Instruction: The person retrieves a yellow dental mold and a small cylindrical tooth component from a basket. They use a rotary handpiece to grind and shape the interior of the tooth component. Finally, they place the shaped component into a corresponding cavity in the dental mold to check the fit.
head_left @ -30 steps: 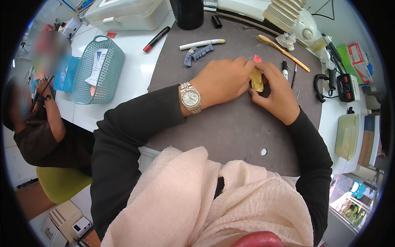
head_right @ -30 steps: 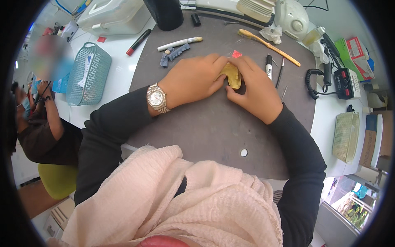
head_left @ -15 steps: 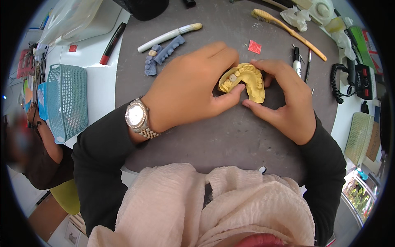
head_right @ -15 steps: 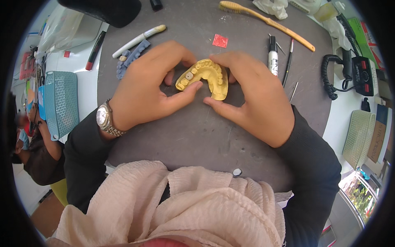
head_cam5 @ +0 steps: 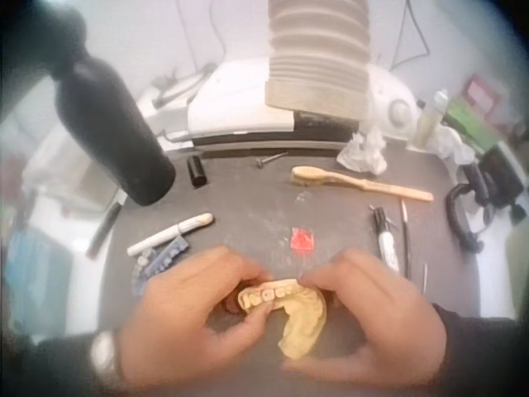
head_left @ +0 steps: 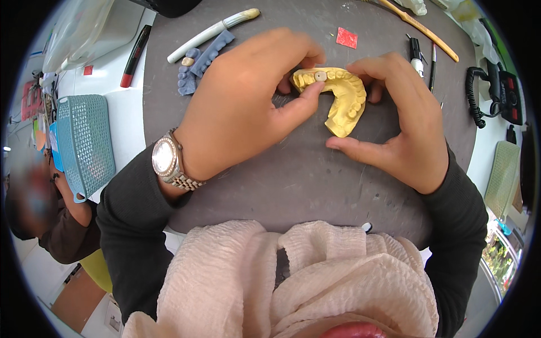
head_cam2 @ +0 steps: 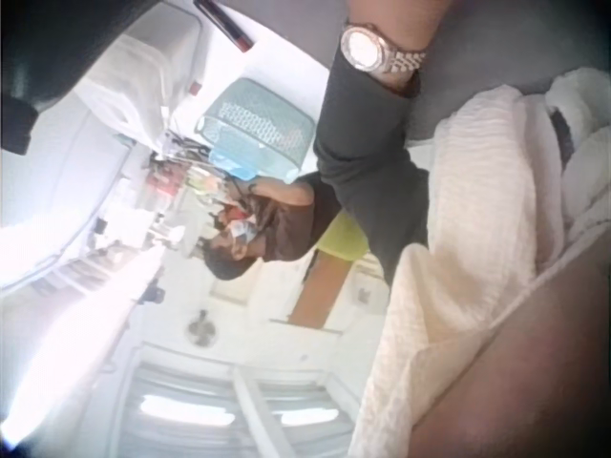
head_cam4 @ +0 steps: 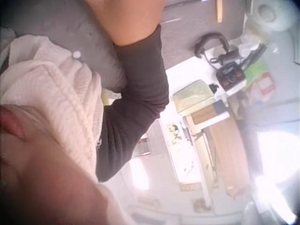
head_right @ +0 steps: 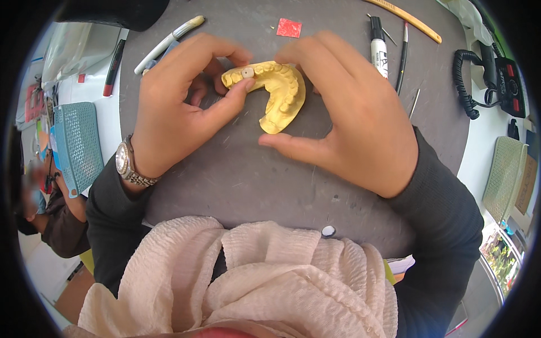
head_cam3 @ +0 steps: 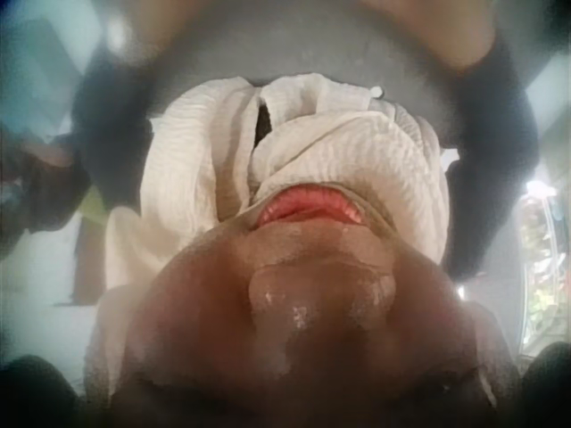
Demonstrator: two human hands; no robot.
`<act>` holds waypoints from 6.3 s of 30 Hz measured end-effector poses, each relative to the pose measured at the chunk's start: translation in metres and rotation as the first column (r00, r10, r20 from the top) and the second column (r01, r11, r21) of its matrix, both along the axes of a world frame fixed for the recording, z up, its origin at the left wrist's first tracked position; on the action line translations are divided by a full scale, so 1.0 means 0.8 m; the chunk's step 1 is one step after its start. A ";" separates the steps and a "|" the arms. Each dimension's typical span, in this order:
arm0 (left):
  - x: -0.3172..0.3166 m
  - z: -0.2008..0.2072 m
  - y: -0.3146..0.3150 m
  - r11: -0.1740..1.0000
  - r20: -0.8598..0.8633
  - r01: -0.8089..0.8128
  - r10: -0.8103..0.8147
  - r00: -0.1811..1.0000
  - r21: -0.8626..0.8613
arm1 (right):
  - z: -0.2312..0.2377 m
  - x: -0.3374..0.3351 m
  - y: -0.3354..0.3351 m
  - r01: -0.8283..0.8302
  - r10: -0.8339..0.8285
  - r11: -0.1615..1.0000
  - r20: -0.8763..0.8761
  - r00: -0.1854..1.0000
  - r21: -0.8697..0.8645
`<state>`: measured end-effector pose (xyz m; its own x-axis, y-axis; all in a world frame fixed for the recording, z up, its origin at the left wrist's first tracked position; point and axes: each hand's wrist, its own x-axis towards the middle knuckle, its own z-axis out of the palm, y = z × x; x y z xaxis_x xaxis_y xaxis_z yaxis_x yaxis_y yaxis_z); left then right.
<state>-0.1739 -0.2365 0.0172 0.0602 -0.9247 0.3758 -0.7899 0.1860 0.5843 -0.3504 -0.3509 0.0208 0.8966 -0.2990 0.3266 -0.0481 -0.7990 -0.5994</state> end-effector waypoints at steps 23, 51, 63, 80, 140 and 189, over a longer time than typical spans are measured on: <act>0.009 0.005 -0.008 0.996 -0.066 0.077 -0.074 0.995 0.044 | 0.003 0.001 0.001 -0.008 0.008 0.999 -0.007 1.000 0.050; 0.009 0.014 0.006 0.962 -0.994 0.260 0.066 0.091 0.088 | 0.005 -0.002 -0.002 -0.011 0.015 0.998 -0.051 0.999 0.064; 0.013 0.005 0.003 0.904 -0.978 0.412 -0.033 -0.204 -0.116 | 0.010 0.002 0.000 -0.026 0.031 0.996 -0.053 0.998 0.083; 0.018 -0.001 0.004 0.912 -0.986 0.377 -0.134 -0.099 -0.162 | 0.012 0.003 0.002 -0.017 0.023 0.997 -0.071 0.997 0.078; 0.007 0.005 -0.002 0.996 0.012 -0.050 0.051 0.999 -0.072 | 0.005 -0.002 -0.001 -0.011 0.013 1.000 -0.052 0.999 0.024; -0.003 0.016 0.019 0.939 0.006 0.247 -0.253 0.967 -0.240 | 0.019 -0.012 -0.004 -0.157 0.169 0.982 0.126 0.977 -0.102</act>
